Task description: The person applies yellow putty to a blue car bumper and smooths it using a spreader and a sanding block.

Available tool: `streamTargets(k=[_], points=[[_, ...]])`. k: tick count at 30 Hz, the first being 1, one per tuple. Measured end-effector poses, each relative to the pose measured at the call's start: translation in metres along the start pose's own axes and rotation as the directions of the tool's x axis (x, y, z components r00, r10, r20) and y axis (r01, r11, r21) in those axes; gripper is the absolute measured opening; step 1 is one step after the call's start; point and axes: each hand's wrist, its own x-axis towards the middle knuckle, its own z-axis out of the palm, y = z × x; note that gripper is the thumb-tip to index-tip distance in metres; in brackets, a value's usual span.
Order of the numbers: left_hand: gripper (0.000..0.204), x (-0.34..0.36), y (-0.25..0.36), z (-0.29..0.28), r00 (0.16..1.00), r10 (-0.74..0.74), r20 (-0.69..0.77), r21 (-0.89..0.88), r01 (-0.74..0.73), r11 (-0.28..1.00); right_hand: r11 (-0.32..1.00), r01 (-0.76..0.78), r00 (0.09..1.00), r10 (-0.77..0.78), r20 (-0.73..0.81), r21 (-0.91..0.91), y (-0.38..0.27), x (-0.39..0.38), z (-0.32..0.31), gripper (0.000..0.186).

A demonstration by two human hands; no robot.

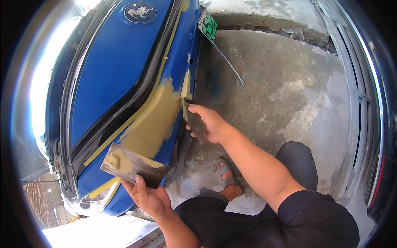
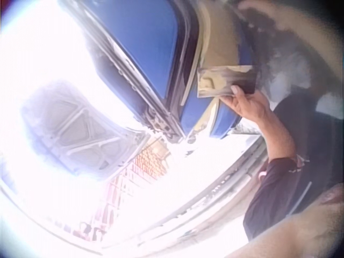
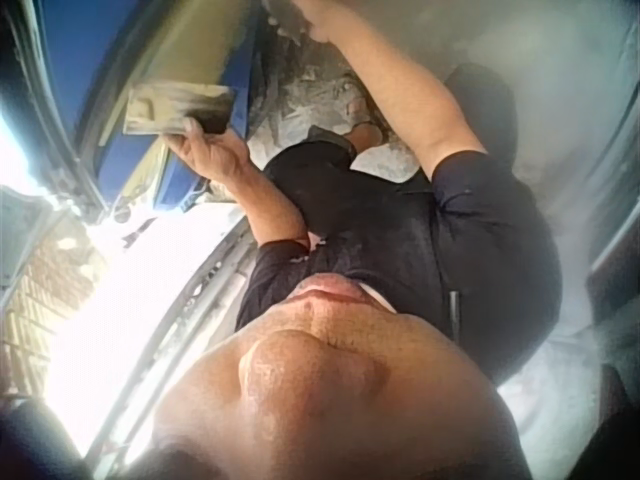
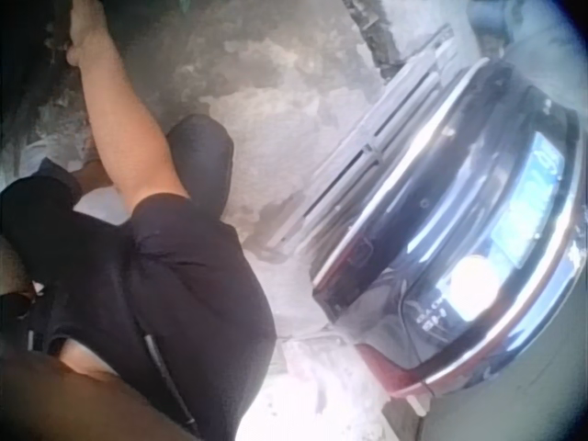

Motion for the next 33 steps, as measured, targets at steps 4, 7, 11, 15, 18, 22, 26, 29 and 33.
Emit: streamTargets(k=[4,7,11,15,18,22,26,29,33], points=[[0.054,0.000,0.001,0.000,1.000,-0.005,-0.006,-0.008,0.005,1.000,0.993,-0.108,0.993,0.105,0.060,0.046,0.005,0.009,-0.008,0.042],[0.054,0.000,0.001,-0.001,1.000,-0.010,-0.009,-0.006,0.010,1.000,0.980,-0.141,0.984,0.123,0.128,0.142,0.004,0.014,-0.010,0.040],[0.052,0.001,0.000,-0.002,1.000,0.002,0.031,-0.008,-0.002,1.000,0.976,-0.144,0.981,0.119,0.153,0.161,0.002,0.018,-0.008,0.041],[0.053,0.001,0.001,0.000,1.000,-0.003,0.031,-0.007,0.003,1.000,0.996,-0.048,0.996,0.042,0.077,0.075,0.004,0.014,0.004,0.040],[0.055,0.001,0.001,0.000,1.000,-0.014,0.008,-0.007,0.014,1.000,0.999,0.050,0.998,-0.050,0.040,0.000,0.010,0.005,0.007,0.038],[0.054,0.001,0.000,0.003,1.000,-0.006,0.019,-0.010,0.006,1.000,0.995,0.097,0.995,-0.097,0.038,0.003,0.005,0.006,0.002,0.041],[0.052,0.000,0.000,0.003,1.000,-0.004,0.025,-0.011,0.004,1.000,0.999,0.045,0.999,-0.045,-0.006,-0.026,-0.005,0.002,0.021,0.045],[0.052,0.000,-0.001,0.003,1.000,-0.010,0.028,-0.023,0.011,1.000,0.973,0.155,0.986,-0.163,-0.034,-0.169,-0.002,-0.004,0.041,0.047],[0.052,0.002,-0.003,0.007,0.998,-0.017,0.067,-0.034,0.019,0.999,0.561,0.431,0.766,-0.641,-0.041,-0.707,0.029,0.006,0.053,0.059]])
